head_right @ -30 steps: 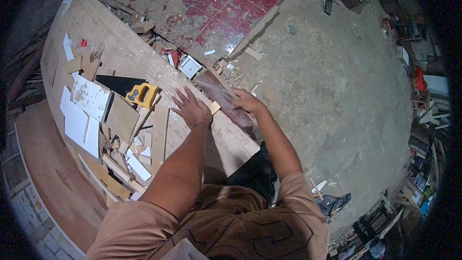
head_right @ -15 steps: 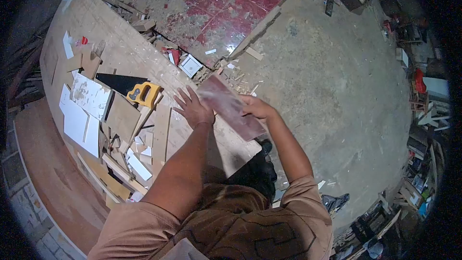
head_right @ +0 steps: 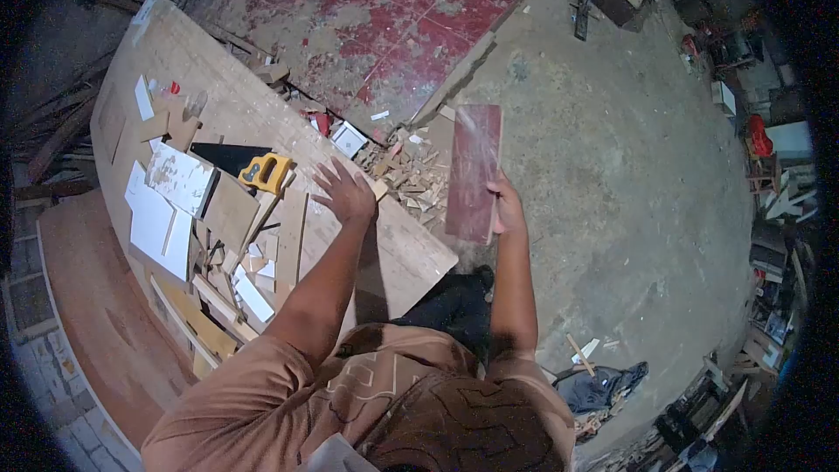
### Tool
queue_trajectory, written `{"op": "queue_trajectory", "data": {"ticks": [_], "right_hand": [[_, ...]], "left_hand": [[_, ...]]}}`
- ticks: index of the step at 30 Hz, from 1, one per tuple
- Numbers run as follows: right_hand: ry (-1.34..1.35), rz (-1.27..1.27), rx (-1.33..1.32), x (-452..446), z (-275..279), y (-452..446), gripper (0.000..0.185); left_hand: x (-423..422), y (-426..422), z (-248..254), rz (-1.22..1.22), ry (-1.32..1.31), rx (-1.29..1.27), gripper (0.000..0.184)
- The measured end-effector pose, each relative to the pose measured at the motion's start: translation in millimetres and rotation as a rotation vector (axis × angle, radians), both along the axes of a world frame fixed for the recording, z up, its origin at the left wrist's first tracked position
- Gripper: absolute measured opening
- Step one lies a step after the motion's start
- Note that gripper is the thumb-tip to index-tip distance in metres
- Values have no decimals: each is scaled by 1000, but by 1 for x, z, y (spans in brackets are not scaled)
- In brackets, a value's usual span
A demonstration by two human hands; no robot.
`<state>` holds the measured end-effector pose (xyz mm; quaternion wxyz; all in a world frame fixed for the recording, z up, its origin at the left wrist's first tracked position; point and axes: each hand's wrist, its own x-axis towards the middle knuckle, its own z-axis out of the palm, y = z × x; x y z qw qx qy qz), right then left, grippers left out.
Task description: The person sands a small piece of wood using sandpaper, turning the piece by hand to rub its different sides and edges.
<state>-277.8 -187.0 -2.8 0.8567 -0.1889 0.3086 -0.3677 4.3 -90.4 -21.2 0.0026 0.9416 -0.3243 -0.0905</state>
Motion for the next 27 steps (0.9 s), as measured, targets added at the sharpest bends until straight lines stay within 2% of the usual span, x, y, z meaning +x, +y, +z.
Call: {"op": "queue_trajectory", "data": {"ticks": [2,6,7,8,9,10,11,13,14,15,17,18,21,23,26,27], "right_hand": [[137,10,124,-15,-3,-4,58],[174,26,60,1,-1,-16,58],[359,83,-105,15,1,-16,61],[544,141,-265,25,5,-14,63],[539,137,-263,30,5,-12,63],[602,185,-443,35,5,-10,65],[663,235,-625,39,4,-8,67],[621,261,-553,45,14,2,67],[639,230,-501,46,11,10,65],[657,198,-450,47,7,16,63],[669,196,-458,42,-2,26,63],[677,210,-423,37,-7,30,64],[692,192,-343,24,-8,43,63],[695,157,-302,16,-6,46,60],[688,146,-319,5,-4,42,60],[688,144,-339,3,-3,40,60]], "left_hand": [[-8,-2,0,21,2,70,73],[-13,-3,12,-97,61,12,73],[-10,-3,12,-101,54,5,73],[-4,3,3,-102,118,-116,75],[1,12,1,-103,183,-232,77],[5,29,0,-214,193,-341,79],[7,44,8,-214,191,-338,79],[9,69,27,-501,226,-310,76],[8,78,28,-545,151,-342,59],[11,81,27,-537,151,-341,59],[10,86,28,-541,153,-382,46],[5,81,28,-564,45,-456,37],[-4,72,35,-522,125,-384,35],[-5,70,36,-518,100,-426,33],[0,66,39,-560,135,-336,38],[-2,62,47,-503,140,-347,45]]}}
